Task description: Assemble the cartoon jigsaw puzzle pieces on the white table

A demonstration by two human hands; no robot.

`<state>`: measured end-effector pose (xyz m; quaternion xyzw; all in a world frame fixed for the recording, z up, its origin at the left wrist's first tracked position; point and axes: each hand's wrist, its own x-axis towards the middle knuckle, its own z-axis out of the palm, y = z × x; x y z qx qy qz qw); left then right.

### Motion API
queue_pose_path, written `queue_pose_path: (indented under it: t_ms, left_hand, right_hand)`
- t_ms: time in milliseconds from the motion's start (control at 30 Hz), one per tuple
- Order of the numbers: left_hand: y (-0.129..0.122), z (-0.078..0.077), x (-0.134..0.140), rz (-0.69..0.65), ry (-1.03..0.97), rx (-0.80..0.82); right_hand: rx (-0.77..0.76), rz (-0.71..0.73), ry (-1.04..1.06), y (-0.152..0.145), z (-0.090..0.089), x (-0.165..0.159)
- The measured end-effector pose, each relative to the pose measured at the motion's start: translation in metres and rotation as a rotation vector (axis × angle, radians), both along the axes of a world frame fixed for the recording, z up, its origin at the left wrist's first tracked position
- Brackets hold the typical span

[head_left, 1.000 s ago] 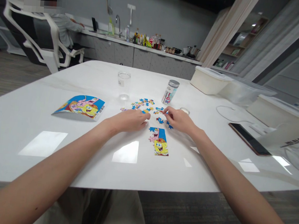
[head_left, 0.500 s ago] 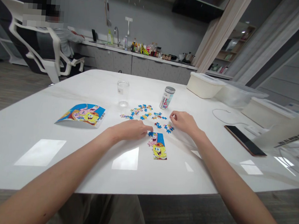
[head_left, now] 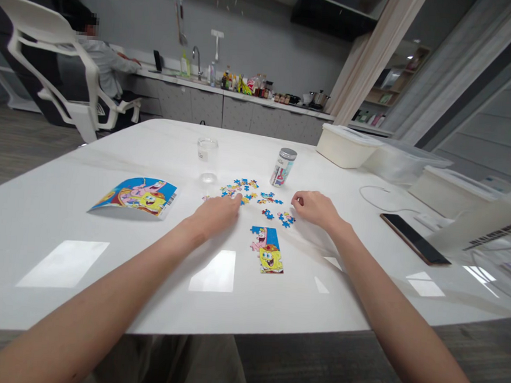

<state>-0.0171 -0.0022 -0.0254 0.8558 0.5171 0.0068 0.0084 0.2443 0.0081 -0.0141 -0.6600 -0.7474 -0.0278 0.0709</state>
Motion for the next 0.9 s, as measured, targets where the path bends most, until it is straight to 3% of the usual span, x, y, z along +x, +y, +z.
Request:
queue_pose_path:
  t_ms: [200,400,900]
  left_hand:
    - [0.005,0.007,-0.011,0.209,0.072,0.043]
    - [0.002,0.016,-0.011,0.296,0.088,-0.001]
    - [0.004,0.012,-0.009,0.178,0.046,-0.031]
  right_hand:
    - [-0.257,0.375,0.146,0.000,0.003,0.008]
    - [-0.263,0.403,0.190,0.002,-0.003,0.010]
    - [-0.235,0.426,0.222,0.004,-0.006,0.007]
